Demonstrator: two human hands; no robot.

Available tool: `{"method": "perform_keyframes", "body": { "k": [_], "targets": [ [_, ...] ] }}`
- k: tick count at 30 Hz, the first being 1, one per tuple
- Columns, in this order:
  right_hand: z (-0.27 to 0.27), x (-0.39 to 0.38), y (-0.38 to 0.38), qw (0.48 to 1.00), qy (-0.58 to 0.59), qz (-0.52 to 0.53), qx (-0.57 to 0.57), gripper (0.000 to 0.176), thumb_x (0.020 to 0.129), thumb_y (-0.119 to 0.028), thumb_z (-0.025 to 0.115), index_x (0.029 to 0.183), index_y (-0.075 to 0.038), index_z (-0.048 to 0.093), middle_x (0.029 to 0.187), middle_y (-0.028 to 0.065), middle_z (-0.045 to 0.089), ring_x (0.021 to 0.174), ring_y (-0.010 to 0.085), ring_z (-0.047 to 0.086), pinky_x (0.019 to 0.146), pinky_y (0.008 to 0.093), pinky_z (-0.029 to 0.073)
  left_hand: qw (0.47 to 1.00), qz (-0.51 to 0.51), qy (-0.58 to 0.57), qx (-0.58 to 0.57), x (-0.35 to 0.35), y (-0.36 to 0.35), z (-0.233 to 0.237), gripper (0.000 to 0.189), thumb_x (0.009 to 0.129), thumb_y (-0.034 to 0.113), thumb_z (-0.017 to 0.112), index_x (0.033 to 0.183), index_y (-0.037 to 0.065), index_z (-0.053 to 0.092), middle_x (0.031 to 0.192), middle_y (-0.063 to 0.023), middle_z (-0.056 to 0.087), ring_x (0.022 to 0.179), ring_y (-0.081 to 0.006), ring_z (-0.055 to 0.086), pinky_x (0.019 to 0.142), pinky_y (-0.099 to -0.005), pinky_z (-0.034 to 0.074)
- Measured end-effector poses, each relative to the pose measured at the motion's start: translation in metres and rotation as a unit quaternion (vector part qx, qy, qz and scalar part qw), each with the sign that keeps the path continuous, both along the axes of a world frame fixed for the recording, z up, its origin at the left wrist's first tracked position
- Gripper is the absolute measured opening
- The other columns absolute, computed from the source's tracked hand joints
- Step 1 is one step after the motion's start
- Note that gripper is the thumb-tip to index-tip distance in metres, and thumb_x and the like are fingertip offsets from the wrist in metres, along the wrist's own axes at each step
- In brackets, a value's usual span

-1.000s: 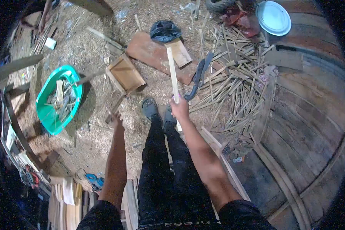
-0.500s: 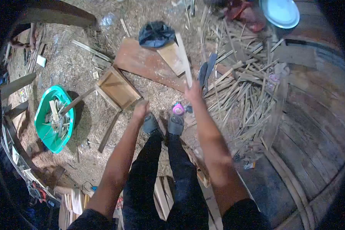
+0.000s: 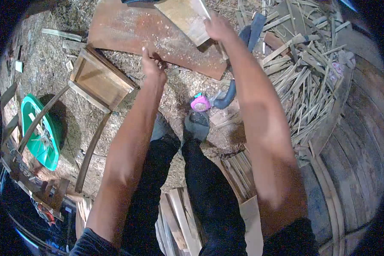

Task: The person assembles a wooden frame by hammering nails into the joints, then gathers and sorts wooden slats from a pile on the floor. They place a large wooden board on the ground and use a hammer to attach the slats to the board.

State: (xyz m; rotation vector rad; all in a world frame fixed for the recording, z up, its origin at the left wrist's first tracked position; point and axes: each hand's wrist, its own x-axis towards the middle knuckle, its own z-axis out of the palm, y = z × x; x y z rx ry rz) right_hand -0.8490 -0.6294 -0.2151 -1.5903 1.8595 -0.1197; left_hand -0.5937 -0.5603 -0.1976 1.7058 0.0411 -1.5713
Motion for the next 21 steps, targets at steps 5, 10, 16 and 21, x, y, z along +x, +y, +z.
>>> {"method": "perform_keyframes", "body": {
  "k": [5, 10, 16, 21],
  "targets": [
    [0.006, 0.008, -0.008, 0.996, 0.039, -0.070, -0.037, 0.043, 0.097, -0.034, 0.044, 0.103, 0.003, 0.064, 0.106, 0.0324, 0.064, 0.101, 0.0480, 0.061, 0.093, 0.0522, 0.047, 0.993, 0.088, 0.074, 0.012, 0.001, -0.013, 0.010, 0.047, 0.099, 0.057, 0.038, 0.106, 0.014, 0.056, 0.097, -0.0068, 0.058, 0.083, -0.0225, 0.054, 0.069, -0.0417, 0.045],
    [0.027, -0.008, -0.014, 0.986, -0.034, -0.164, -0.013, 0.041, 0.097, -0.032, 0.043, 0.105, 0.002, 0.064, 0.095, 0.0291, 0.066, 0.095, 0.0448, 0.064, 0.088, 0.0521, 0.048, 0.988, 0.136, 0.076, 0.005, -0.014, -0.026, 0.002, 0.056, 0.100, 0.050, 0.035, 0.130, 0.006, 0.051, 0.122, -0.0145, 0.057, 0.110, -0.0321, 0.056, 0.096, -0.0523, 0.046],
    [0.031, 0.032, 0.041, 0.976, -0.012, -0.121, -0.179, 0.035, 0.096, -0.024, 0.047, 0.121, -0.002, 0.056, 0.109, 0.0282, 0.061, 0.104, 0.0439, 0.060, 0.090, 0.0514, 0.047, 0.987, 0.082, 0.117, -0.072, -0.005, -0.025, -0.003, 0.049, 0.100, 0.040, 0.044, 0.135, 0.006, 0.048, 0.128, -0.0139, 0.056, 0.117, -0.0319, 0.054, 0.101, -0.0554, 0.042],
    [0.083, 0.058, 0.085, 0.973, -0.009, -0.203, -0.109, 0.027, 0.095, -0.019, 0.049, 0.114, -0.002, 0.056, 0.111, 0.0273, 0.057, 0.106, 0.0449, 0.055, 0.091, 0.0523, 0.044, 0.992, 0.055, 0.073, -0.082, -0.009, -0.043, 0.039, 0.036, 0.089, 0.022, 0.072, 0.114, 0.000, 0.058, 0.100, -0.0108, 0.064, 0.083, -0.0240, 0.065, 0.071, -0.0407, 0.055]
  ]
}}
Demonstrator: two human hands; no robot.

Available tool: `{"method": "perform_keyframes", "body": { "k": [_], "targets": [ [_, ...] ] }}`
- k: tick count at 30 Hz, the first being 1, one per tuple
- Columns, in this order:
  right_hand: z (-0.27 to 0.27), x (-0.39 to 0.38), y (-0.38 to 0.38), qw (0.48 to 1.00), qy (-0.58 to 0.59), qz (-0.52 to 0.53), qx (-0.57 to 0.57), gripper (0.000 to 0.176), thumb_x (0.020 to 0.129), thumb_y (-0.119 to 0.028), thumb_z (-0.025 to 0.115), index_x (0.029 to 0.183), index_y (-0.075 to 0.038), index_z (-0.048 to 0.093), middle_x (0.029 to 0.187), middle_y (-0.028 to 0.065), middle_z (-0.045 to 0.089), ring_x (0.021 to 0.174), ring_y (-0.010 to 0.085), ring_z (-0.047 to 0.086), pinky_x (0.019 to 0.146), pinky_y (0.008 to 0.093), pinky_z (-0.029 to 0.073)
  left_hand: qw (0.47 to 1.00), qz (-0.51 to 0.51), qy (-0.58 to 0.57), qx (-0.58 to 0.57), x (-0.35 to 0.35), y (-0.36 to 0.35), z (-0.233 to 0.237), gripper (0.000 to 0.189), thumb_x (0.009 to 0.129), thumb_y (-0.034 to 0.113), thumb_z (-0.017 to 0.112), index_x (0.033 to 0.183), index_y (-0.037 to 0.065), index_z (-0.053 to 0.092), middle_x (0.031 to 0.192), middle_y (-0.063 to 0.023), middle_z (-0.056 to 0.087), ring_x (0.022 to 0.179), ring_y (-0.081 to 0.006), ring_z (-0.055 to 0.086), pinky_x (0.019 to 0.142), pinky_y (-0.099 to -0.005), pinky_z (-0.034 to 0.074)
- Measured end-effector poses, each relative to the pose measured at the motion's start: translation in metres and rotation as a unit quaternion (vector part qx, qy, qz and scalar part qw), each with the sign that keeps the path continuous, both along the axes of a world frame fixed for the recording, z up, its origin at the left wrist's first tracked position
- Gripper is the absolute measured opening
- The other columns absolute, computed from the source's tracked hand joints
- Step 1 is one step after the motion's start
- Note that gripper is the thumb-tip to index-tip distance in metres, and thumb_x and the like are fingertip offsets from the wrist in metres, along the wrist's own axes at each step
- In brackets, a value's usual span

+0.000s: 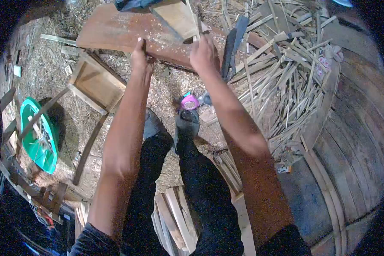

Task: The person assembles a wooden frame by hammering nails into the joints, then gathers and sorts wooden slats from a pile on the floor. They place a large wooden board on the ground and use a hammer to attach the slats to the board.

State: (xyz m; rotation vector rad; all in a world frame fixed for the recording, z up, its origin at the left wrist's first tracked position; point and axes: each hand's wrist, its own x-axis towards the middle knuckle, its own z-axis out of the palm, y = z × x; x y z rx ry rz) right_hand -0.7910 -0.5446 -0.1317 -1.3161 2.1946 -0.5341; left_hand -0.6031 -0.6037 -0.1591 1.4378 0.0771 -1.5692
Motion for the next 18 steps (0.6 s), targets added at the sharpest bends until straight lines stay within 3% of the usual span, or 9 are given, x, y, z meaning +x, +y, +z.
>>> {"method": "perform_keyframes", "body": {
  "k": [3, 4, 6, 9, 13, 18],
  "targets": [
    [0.051, 0.000, 0.009, 1.000, -0.003, 0.003, 0.012, 0.023, 0.094, -0.019, 0.053, 0.108, -0.001, 0.056, 0.107, 0.0257, 0.056, 0.100, 0.0454, 0.055, 0.086, 0.0537, 0.043, 0.994, -0.037, -0.069, 0.072, -0.021, -0.027, 0.045, 0.043, 0.083, 0.021, 0.076, 0.116, -0.002, 0.058, 0.102, -0.0118, 0.066, 0.083, -0.0243, 0.066, 0.069, -0.0420, 0.055],
    [0.061, -0.002, 0.014, 1.000, 0.024, 0.014, -0.012, 0.024, 0.093, -0.019, 0.054, 0.108, -0.001, 0.056, 0.107, 0.0250, 0.056, 0.099, 0.0451, 0.055, 0.085, 0.0538, 0.043, 0.986, -0.098, -0.133, 0.030, -0.014, -0.033, 0.007, 0.044, 0.085, 0.020, 0.072, 0.121, 0.003, 0.054, 0.097, -0.0120, 0.065, 0.071, -0.0260, 0.065, 0.052, -0.0367, 0.051],
    [0.071, -0.012, 0.022, 0.995, 0.093, 0.006, -0.041, 0.022, 0.093, -0.019, 0.056, 0.106, -0.002, 0.057, 0.105, 0.0227, 0.056, 0.099, 0.0435, 0.056, 0.084, 0.0542, 0.043, 0.984, -0.088, -0.150, 0.026, -0.025, -0.034, 0.025, 0.046, 0.084, 0.019, 0.072, 0.121, -0.001, 0.053, 0.097, -0.0127, 0.065, 0.074, -0.0269, 0.067, 0.054, -0.0396, 0.055],
    [0.114, -0.017, 0.031, 0.986, 0.130, -0.085, -0.059, 0.017, 0.093, -0.014, 0.053, 0.098, 0.001, 0.058, 0.097, 0.0264, 0.058, 0.095, 0.0451, 0.055, 0.086, 0.0519, 0.042, 0.981, -0.090, -0.171, 0.027, -0.028, -0.025, 0.096, 0.049, 0.082, 0.015, 0.073, 0.123, -0.004, 0.051, 0.101, -0.0151, 0.066, 0.079, -0.0280, 0.070, 0.058, -0.0428, 0.060],
    [0.175, -0.034, 0.057, 0.966, 0.020, -0.159, 0.201, 0.038, 0.093, -0.028, 0.055, 0.120, -0.001, 0.059, 0.111, 0.0274, 0.061, 0.108, 0.0432, 0.058, 0.093, 0.0525, 0.044, 0.974, -0.125, -0.164, 0.091, -0.015, -0.003, 0.177, 0.041, 0.081, 0.012, 0.073, 0.115, -0.004, 0.057, 0.100, -0.0148, 0.068, 0.077, -0.0253, 0.070, 0.060, -0.0389, 0.059],
    [0.204, -0.057, 0.104, 0.964, -0.080, -0.183, 0.177, 0.045, 0.097, -0.033, 0.050, 0.128, -0.001, 0.055, 0.118, 0.0305, 0.061, 0.113, 0.0446, 0.057, 0.098, 0.0482, 0.043, 0.978, -0.137, -0.144, 0.056, 0.000, 0.032, 0.244, 0.032, 0.083, 0.008, 0.072, 0.109, -0.004, 0.058, 0.095, -0.0111, 0.068, 0.071, -0.0214, 0.068, 0.054, -0.0343, 0.056]
  ]
}}
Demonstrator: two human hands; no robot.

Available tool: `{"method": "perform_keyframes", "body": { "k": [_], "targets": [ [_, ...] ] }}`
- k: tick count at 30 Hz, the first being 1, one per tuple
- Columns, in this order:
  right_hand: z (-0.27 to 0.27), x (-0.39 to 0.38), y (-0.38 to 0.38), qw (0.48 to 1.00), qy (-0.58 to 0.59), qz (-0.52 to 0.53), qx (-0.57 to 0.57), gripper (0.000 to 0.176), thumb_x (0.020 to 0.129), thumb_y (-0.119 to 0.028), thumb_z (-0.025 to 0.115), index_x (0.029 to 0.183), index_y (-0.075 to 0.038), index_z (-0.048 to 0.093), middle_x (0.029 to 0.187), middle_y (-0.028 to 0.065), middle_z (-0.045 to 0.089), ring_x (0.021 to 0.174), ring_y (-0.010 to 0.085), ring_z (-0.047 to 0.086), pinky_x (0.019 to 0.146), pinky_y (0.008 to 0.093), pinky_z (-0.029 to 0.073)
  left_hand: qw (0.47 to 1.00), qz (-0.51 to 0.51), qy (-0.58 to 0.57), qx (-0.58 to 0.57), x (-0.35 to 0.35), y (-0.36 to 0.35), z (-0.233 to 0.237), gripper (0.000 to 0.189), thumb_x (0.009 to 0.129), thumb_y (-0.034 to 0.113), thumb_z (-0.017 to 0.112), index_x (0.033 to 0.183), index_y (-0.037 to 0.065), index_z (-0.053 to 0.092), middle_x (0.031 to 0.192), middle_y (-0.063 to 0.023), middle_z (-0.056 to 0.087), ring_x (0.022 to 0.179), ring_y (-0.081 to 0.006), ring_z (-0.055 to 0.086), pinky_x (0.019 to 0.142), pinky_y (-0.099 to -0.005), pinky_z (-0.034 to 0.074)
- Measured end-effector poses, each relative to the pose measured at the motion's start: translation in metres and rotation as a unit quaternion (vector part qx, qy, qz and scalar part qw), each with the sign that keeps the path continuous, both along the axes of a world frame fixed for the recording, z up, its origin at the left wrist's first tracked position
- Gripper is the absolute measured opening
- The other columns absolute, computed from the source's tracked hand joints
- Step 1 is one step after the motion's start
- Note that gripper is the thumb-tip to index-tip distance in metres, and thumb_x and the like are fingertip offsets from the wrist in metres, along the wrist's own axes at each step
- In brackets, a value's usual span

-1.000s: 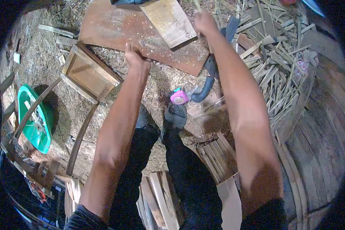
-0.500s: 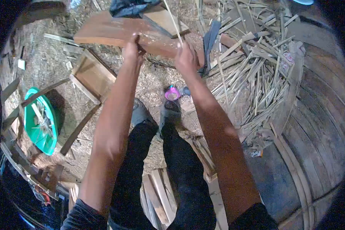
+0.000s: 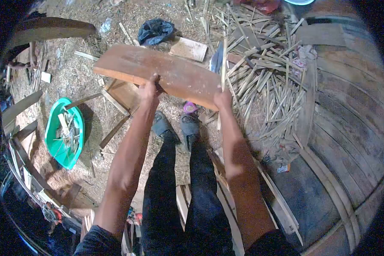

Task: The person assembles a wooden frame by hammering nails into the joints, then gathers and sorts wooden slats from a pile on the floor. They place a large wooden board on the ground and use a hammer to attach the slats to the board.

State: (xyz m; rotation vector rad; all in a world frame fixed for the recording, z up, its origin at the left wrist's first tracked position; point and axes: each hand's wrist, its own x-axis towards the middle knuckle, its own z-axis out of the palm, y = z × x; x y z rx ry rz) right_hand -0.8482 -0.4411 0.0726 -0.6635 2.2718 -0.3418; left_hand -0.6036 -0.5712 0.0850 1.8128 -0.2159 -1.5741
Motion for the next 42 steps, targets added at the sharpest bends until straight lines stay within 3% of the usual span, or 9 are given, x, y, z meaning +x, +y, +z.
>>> {"method": "perform_keyframes", "body": {
  "k": [4, 7, 11, 18, 21, 33, 39, 40, 42],
  "targets": [
    [0.033, -0.002, 0.017, 0.997, -0.059, -0.051, -0.017, 0.043, 0.098, -0.029, 0.048, 0.132, -0.003, 0.054, 0.122, 0.0277, 0.061, 0.117, 0.0398, 0.058, 0.098, 0.0429, 0.044, 0.991, -0.013, 0.068, -0.116, 0.007, 0.012, 0.075, 0.035, 0.085, 0.003, 0.069, 0.117, 0.000, 0.054, 0.101, -0.0110, 0.065, 0.088, -0.0197, 0.066, 0.071, -0.0318, 0.056],
    [0.068, 0.009, 0.030, 0.985, -0.104, -0.130, -0.036, 0.039, 0.099, -0.024, 0.048, 0.134, -0.007, 0.054, 0.126, 0.0206, 0.061, 0.114, 0.0333, 0.060, 0.097, 0.0408, 0.045, 0.981, -0.004, 0.026, -0.194, 0.011, 0.023, 0.141, 0.038, 0.085, 0.017, 0.073, 0.114, 0.001, 0.053, 0.097, -0.0080, 0.065, 0.080, -0.0180, 0.065, 0.066, -0.0314, 0.055],
    [0.163, 0.065, 0.022, 0.897, -0.292, -0.293, -0.156, 0.039, 0.101, -0.022, 0.047, 0.136, -0.005, 0.051, 0.128, 0.0128, 0.058, 0.113, 0.0260, 0.058, 0.098, 0.0398, 0.046, 0.971, 0.022, 0.014, -0.239, 0.049, 0.052, 0.228, 0.055, 0.081, 0.017, 0.078, 0.121, -0.005, 0.048, 0.104, -0.0135, 0.064, 0.090, -0.0198, 0.063, 0.080, -0.0335, 0.053],
    [0.219, 0.136, 0.058, 0.919, -0.309, -0.152, -0.192, 0.043, 0.102, -0.026, 0.047, 0.132, 0.004, 0.050, 0.126, 0.0152, 0.059, 0.111, 0.0273, 0.060, 0.096, 0.0399, 0.048, 0.973, 0.058, -0.013, -0.225, 0.166, 0.150, 0.341, 0.064, 0.081, 0.009, 0.078, 0.130, -0.002, 0.039, 0.116, -0.0156, 0.061, 0.107, -0.0237, 0.061, 0.094, -0.0365, 0.051],
    [0.264, 0.204, 0.062, 0.935, -0.289, -0.094, -0.182, 0.040, 0.103, -0.026, 0.047, 0.130, 0.004, 0.051, 0.121, 0.0145, 0.060, 0.107, 0.0250, 0.061, 0.092, 0.0371, 0.049, 0.959, 0.189, 0.036, -0.209, 0.219, 0.199, 0.369, 0.061, 0.082, 0.006, 0.076, 0.130, -0.001, 0.038, 0.117, -0.0160, 0.060, 0.107, -0.0243, 0.062, 0.094, -0.0368, 0.052],
    [0.310, 0.437, 0.142, 0.944, -0.220, 0.175, -0.171, 0.047, 0.103, -0.029, 0.048, 0.137, 0.005, 0.045, 0.130, 0.0167, 0.055, 0.111, 0.0255, 0.057, 0.096, 0.0366, 0.045, 0.848, 0.469, 0.058, -0.240, 0.404, 0.434, 0.343, 0.068, 0.080, 0.002, 0.072, 0.137, 0.001, 0.035, 0.124, -0.0150, 0.053, 0.116, -0.0269, 0.055, 0.101, -0.0408, 0.045],
    [0.270, 0.489, 0.198, 0.896, -0.161, 0.393, -0.128, 0.046, 0.102, -0.028, 0.051, 0.136, 0.004, 0.048, 0.130, 0.0150, 0.057, 0.113, 0.0254, 0.057, 0.096, 0.0371, 0.045, 0.767, 0.602, 0.117, -0.188, 0.439, 0.553, 0.301, 0.068, 0.081, -0.004, 0.070, 0.138, 0.009, 0.037, 0.126, -0.0082, 0.054, 0.117, -0.0219, 0.054, 0.101, -0.0381, 0.043],
    [0.270, 0.515, 0.218, 0.892, -0.142, 0.401, -0.152, 0.039, 0.103, -0.021, 0.046, 0.123, 0.012, 0.054, 0.117, 0.0243, 0.062, 0.107, 0.0294, 0.059, 0.092, 0.0387, 0.046, 0.752, 0.621, 0.127, -0.182, 0.443, 0.577, 0.286, 0.069, 0.081, -0.003, 0.070, 0.139, 0.011, 0.036, 0.126, -0.0078, 0.054, 0.117, -0.0222, 0.054, 0.102, -0.0387, 0.043],
    [0.237, 0.536, 0.233, 0.859, -0.164, 0.453, -0.174, 0.039, 0.103, -0.021, 0.046, 0.122, 0.011, 0.054, 0.113, 0.0235, 0.063, 0.103, 0.0283, 0.059, 0.090, 0.0383, 0.046, 0.728, 0.650, 0.124, -0.180, 0.448, 0.610, 0.257, 0.069, 0.081, -0.002, 0.069, 0.139, 0.016, 0.036, 0.125, -0.0063, 0.055, 0.115, -0.0223, 0.054, 0.100, -0.0407, 0.042]
  ]
}}
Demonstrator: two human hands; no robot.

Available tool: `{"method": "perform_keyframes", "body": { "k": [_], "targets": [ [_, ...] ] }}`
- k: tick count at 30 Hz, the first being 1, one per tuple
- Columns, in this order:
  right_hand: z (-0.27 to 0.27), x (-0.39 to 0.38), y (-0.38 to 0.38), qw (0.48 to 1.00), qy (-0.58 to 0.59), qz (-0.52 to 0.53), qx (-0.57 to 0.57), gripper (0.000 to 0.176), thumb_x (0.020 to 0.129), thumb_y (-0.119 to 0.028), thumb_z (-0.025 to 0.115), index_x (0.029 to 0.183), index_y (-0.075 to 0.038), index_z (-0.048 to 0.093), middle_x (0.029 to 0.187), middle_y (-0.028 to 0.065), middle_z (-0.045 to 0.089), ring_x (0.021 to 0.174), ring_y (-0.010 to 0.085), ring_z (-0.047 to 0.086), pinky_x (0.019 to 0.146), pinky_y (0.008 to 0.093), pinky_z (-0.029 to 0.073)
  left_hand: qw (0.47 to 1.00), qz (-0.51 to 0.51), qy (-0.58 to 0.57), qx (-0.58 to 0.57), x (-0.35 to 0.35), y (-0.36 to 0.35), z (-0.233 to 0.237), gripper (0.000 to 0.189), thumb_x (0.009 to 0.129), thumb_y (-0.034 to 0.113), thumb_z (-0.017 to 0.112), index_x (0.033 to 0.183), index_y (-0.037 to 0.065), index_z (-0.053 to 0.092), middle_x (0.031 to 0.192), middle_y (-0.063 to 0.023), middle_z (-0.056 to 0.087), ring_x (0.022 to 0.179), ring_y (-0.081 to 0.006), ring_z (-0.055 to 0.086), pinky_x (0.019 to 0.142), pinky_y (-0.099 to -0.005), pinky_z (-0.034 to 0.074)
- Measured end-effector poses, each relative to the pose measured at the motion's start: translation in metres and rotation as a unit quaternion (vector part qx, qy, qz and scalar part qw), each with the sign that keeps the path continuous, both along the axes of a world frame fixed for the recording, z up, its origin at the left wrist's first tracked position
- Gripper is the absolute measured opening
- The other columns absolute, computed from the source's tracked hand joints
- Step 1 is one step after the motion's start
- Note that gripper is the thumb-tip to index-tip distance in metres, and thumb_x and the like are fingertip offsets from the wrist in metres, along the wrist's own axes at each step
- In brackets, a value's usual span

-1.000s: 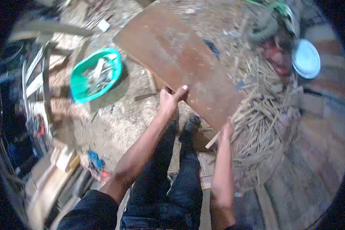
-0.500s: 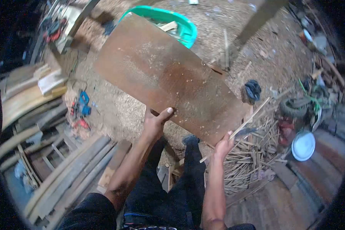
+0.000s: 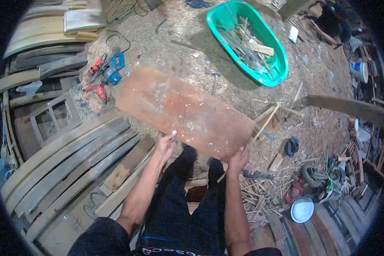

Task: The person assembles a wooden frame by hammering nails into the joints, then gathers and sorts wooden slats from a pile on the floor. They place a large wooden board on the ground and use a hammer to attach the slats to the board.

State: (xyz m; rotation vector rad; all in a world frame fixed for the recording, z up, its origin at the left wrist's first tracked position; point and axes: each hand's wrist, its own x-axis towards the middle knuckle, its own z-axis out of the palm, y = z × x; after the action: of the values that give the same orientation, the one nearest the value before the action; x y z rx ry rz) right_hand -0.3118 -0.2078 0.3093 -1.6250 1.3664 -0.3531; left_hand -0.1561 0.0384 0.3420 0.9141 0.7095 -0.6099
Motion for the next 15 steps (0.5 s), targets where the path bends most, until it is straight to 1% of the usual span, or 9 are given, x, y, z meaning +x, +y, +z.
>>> {"method": "perform_keyframes", "body": {
  "k": [1, 2, 5, 7, 9, 11, 13, 14, 15],
  "targets": [
    [-0.007, 0.019, 0.009, 0.999, -0.014, 0.028, -0.010, 0.038, 0.102, -0.021, 0.047, 0.121, 0.011, 0.055, 0.111, 0.0231, 0.063, 0.101, 0.0277, 0.059, 0.089, 0.0381, 0.046, 1.000, 0.013, 0.014, -0.001, 0.004, 0.013, -0.017, 0.062, 0.083, 0.001, 0.069, 0.136, 0.013, 0.041, 0.124, -0.0071, 0.056, 0.114, -0.0223, 0.055, 0.099, -0.0407, 0.043],
    [-0.011, 0.036, 0.009, 0.995, -0.055, 0.047, 0.072, 0.036, 0.103, -0.022, 0.048, 0.123, 0.007, 0.055, 0.108, 0.0146, 0.064, 0.099, 0.0206, 0.058, 0.088, 0.0344, 0.047, 0.999, 0.025, 0.028, -0.002, 0.009, 0.024, -0.036, 0.055, 0.084, 0.003, 0.069, 0.134, 0.010, 0.045, 0.123, -0.0079, 0.058, 0.114, -0.0224, 0.055, 0.099, -0.0407, 0.043],
    [-0.035, 0.095, 0.007, 0.991, 0.054, 0.115, 0.035, 0.034, 0.103, -0.023, 0.048, 0.117, 0.006, 0.058, 0.098, 0.0119, 0.064, 0.091, 0.0189, 0.058, 0.082, 0.0344, 0.047, 0.998, 0.060, 0.016, 0.018, 0.029, 0.042, -0.071, 0.047, 0.088, 0.012, 0.069, 0.131, 0.006, 0.051, 0.125, -0.0096, 0.059, 0.117, -0.0234, 0.054, 0.100, -0.0427, 0.042],
    [-0.047, 0.142, 0.011, 0.988, -0.013, 0.149, -0.051, 0.035, 0.103, -0.027, 0.048, 0.116, 0.004, 0.059, 0.096, 0.0160, 0.066, 0.089, 0.0235, 0.061, 0.081, 0.0367, 0.048, 0.998, 0.065, -0.003, 0.026, 0.052, 0.056, -0.114, 0.048, 0.088, 0.018, 0.070, 0.131, 0.005, 0.051, 0.125, -0.0098, 0.059, 0.117, -0.0233, 0.054, 0.099, -0.0439, 0.043],
    [-0.046, 0.184, 0.010, 0.965, 0.080, 0.219, -0.122, 0.036, 0.101, -0.029, 0.051, 0.114, 0.003, 0.060, 0.094, 0.0225, 0.066, 0.090, 0.0326, 0.064, 0.082, 0.0403, 0.049, 0.998, 0.019, 0.022, 0.062, 0.088, 0.056, -0.115, 0.050, 0.089, 0.024, 0.070, 0.132, 0.006, 0.051, 0.125, -0.0096, 0.060, 0.116, -0.0229, 0.055, 0.096, -0.0418, 0.045],
    [-0.056, 0.210, 0.004, 0.955, 0.064, 0.284, -0.054, 0.032, 0.098, -0.027, 0.053, 0.112, 0.001, 0.061, 0.095, 0.0272, 0.065, 0.094, 0.0413, 0.063, 0.085, 0.0444, 0.048, 0.985, -0.054, 0.069, 0.151, 0.095, 0.063, -0.116, 0.053, 0.090, 0.028, 0.070, 0.133, 0.007, 0.050, 0.126, -0.0098, 0.060, 0.115, -0.0226, 0.056, 0.094, -0.0401, 0.046],
    [-0.083, 0.216, 0.001, 0.935, 0.134, 0.316, -0.089, 0.029, 0.094, -0.021, 0.053, 0.112, 0.001, 0.060, 0.096, 0.0284, 0.065, 0.096, 0.0454, 0.062, 0.084, 0.0482, 0.048, 0.943, -0.154, 0.102, 0.278, 0.107, 0.069, -0.139, 0.057, 0.090, 0.032, 0.070, 0.136, 0.008, 0.048, 0.128, -0.0102, 0.059, 0.114, -0.0223, 0.057, 0.093, -0.0389, 0.047],
    [-0.089, 0.217, -0.001, 0.924, 0.168, 0.326, -0.107, 0.029, 0.092, -0.019, 0.052, 0.112, 0.000, 0.059, 0.096, 0.0290, 0.065, 0.098, 0.0475, 0.061, 0.084, 0.0501, 0.048, 0.916, -0.154, 0.012, 0.371, 0.097, 0.082, -0.198, 0.050, 0.091, 0.030, 0.068, 0.133, 0.006, 0.053, 0.126, -0.0121, 0.061, 0.112, -0.0214, 0.059, 0.094, -0.0341, 0.047],
    [-0.083, 0.212, 0.003, 0.932, 0.142, 0.318, -0.099, 0.027, 0.092, -0.017, 0.052, 0.111, 0.001, 0.059, 0.095, 0.0292, 0.065, 0.097, 0.0483, 0.061, 0.084, 0.0509, 0.048, 0.916, -0.175, -0.028, 0.360, 0.098, 0.079, -0.179, 0.047, 0.091, 0.029, 0.068, 0.130, 0.005, 0.056, 0.123, -0.0123, 0.062, 0.110, -0.0207, 0.059, 0.093, -0.0334, 0.047]
  ]
}}
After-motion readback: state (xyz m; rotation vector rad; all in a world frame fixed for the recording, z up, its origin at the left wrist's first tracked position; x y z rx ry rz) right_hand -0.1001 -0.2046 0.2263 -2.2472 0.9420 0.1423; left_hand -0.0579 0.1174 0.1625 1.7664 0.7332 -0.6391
